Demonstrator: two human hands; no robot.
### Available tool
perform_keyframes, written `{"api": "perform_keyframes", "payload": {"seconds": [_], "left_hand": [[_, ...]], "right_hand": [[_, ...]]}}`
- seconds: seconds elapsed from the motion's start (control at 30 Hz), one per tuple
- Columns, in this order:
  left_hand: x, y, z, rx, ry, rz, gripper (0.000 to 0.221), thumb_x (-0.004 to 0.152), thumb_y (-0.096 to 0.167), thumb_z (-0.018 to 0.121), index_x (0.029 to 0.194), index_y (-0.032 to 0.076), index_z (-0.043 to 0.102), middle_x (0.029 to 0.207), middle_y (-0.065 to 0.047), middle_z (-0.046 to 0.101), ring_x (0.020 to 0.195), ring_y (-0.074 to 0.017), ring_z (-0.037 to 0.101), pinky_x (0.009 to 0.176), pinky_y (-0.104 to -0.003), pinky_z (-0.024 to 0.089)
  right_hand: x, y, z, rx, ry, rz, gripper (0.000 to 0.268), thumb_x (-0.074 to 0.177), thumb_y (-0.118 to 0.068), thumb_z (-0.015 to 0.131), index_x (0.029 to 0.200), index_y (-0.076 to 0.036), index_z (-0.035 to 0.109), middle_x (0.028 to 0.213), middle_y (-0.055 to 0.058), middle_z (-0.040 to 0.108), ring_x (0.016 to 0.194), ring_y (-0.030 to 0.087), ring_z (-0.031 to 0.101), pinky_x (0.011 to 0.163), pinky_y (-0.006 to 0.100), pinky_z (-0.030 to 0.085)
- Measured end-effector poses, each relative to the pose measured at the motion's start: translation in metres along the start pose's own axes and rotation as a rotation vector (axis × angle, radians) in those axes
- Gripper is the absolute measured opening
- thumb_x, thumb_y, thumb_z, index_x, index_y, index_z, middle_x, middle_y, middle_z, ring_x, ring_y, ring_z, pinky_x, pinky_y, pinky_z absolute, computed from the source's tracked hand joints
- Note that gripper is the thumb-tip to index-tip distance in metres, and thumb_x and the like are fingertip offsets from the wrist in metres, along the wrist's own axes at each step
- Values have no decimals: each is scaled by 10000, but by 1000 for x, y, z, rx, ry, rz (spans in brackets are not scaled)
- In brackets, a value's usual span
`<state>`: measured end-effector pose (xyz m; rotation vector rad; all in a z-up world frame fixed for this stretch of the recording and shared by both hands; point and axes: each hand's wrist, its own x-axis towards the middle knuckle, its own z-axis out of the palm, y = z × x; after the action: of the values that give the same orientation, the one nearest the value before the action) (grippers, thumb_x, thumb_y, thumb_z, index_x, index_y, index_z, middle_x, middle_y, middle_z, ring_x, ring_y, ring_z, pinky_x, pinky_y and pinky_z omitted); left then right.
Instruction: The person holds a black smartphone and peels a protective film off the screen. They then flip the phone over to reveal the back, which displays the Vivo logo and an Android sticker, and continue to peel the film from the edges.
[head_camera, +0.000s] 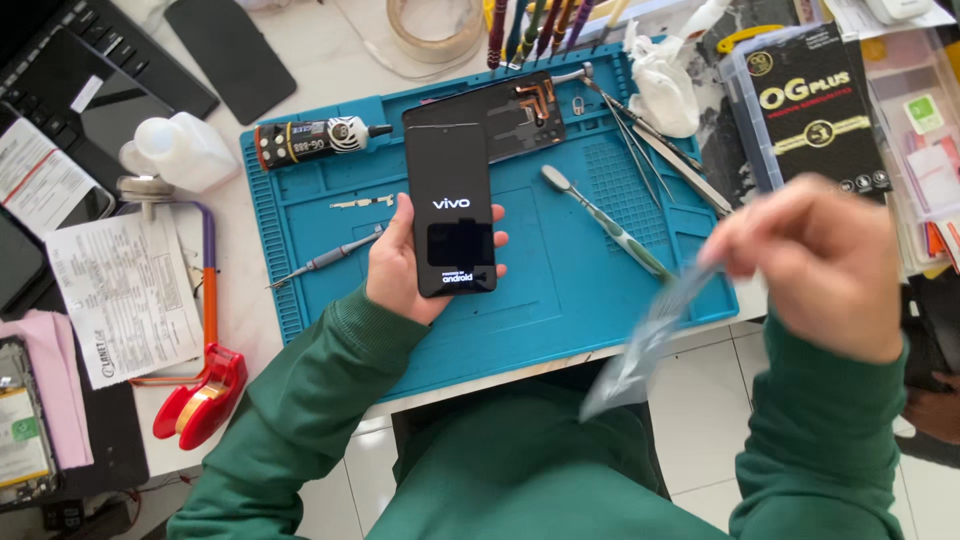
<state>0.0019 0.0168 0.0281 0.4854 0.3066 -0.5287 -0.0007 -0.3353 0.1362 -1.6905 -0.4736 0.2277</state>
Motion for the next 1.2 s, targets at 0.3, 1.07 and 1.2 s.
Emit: {"api": "perform_keyframes", "payload": {"seconds": [0.3, 1.07, 1.2], "left_hand": [[-2, 3, 8, 13, 73, 34, 781, 1013, 612, 282, 1515, 45, 474, 1416, -307, 579, 1136, -438, 635, 844, -613, 564], [-6, -6, 0, -5, -186, 30, 829, 1026, 614, 311, 1570, -8, 376, 1430, -330, 544, 1168, -468, 634, 878, -629, 582], [-5, -4, -1, 1, -161, 26, 839, 1016, 630, 312, 1550, -10, 406, 1430, -320, 552, 1162, -460, 637, 875, -611, 580]], "right_hand": [[23, 53, -61, -443, 608, -258, 78, 1361, -42, 470, 1333, 28, 490, 1409, 256, 618, 1195, 341, 656, 1074, 409, 603], [31, 95, -27, -946, 394, -219, 211, 1047, 225, 690, 1252, 193, 731, 1343, 313, 511, 831, 301, 648, 816, 395, 572], [30, 104, -59, -1051, 429, -303, 348, 970, 239, 655, 1302, 209, 756, 1367, 368, 649, 816, 309, 612, 778, 396, 563]]}}
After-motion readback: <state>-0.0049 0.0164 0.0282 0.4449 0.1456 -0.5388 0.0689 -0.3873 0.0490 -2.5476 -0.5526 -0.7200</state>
